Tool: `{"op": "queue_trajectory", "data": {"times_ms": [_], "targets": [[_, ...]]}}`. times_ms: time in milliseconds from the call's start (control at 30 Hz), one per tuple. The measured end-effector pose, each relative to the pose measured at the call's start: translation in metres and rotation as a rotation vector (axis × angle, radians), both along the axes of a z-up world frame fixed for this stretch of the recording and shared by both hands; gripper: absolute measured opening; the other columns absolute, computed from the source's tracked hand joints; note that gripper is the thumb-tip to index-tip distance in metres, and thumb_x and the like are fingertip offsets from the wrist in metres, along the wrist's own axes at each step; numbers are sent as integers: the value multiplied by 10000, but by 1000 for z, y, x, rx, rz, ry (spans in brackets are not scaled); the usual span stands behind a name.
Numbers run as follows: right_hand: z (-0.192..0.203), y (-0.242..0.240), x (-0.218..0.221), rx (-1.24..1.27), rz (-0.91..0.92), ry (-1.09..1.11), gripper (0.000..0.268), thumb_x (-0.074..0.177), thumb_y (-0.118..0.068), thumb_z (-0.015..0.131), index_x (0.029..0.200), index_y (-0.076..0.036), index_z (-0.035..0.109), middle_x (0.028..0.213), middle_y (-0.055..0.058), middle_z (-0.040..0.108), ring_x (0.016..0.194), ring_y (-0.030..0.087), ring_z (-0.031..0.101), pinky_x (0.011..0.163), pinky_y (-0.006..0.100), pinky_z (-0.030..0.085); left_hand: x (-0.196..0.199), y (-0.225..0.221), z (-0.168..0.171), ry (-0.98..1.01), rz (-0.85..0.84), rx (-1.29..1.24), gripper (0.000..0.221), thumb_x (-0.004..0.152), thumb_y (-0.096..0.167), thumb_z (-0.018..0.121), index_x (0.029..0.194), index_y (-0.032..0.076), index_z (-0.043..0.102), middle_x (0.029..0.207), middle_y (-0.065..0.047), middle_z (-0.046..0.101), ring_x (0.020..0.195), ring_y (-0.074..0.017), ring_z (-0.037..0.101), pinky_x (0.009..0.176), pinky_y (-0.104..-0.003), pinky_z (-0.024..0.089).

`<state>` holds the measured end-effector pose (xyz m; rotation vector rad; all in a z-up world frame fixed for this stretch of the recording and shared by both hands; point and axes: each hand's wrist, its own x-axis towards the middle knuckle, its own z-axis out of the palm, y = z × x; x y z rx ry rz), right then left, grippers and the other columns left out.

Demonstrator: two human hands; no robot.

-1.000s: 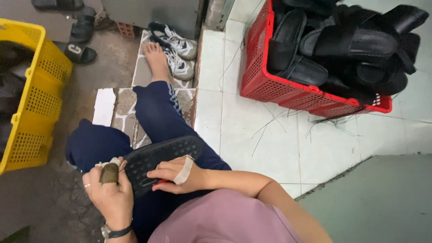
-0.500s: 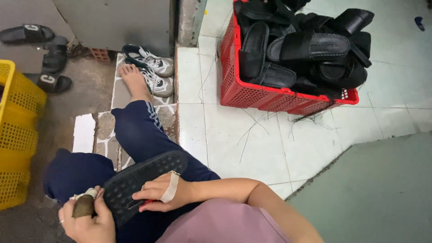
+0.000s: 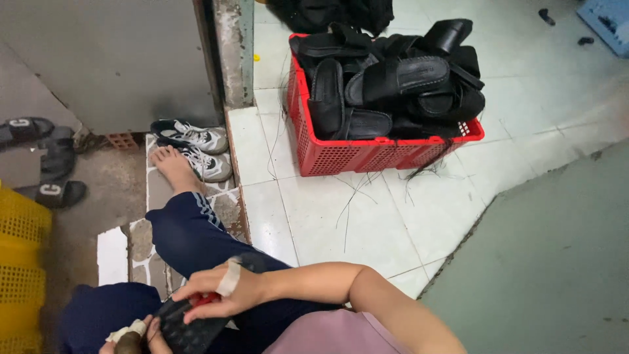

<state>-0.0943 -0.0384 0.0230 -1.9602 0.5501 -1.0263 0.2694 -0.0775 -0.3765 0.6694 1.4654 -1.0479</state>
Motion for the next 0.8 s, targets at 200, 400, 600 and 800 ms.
{"op": "queue_trajectory", "data": {"times_ms": [200,400,600,800], "targets": [[-13,-1,0,-167,-16,146,365,950,-407,551,1231,-175,528,908,31,614,759,238,648,615,320,443,19,-20,5,-158,-571,-112,1011,907,524,508,1430,-113,-79,1509,-275,-30,1394,-410,30,1151,-468,120],[-11,1,3,-166,-12,154,355,949,-404,548,1208,-160,547,901,46,626,766,249,655,613,330,455,11,-10,-10,-270,-1132,-257,712,984,434,340,1466,-4,52,1509,-156,144,1383,-265,170,1143,-296,163],[-11,2,3,-238,-88,132,331,957,-395,551,1186,-156,551,888,36,620,750,238,644,613,320,457,13,-3,-18,-389,-1713,-391,490,1058,323,189,1504,121,166,1511,-17,300,1375,-106,289,1136,-123,181],[-9,3,3,-262,-94,156,329,962,-395,538,1180,-148,549,894,41,622,763,242,647,628,323,473,10,-13,-12,-513,-2348,-297,621,899,558,202,1466,311,146,1538,7,264,1405,-144,278,1145,-255,170]]}}
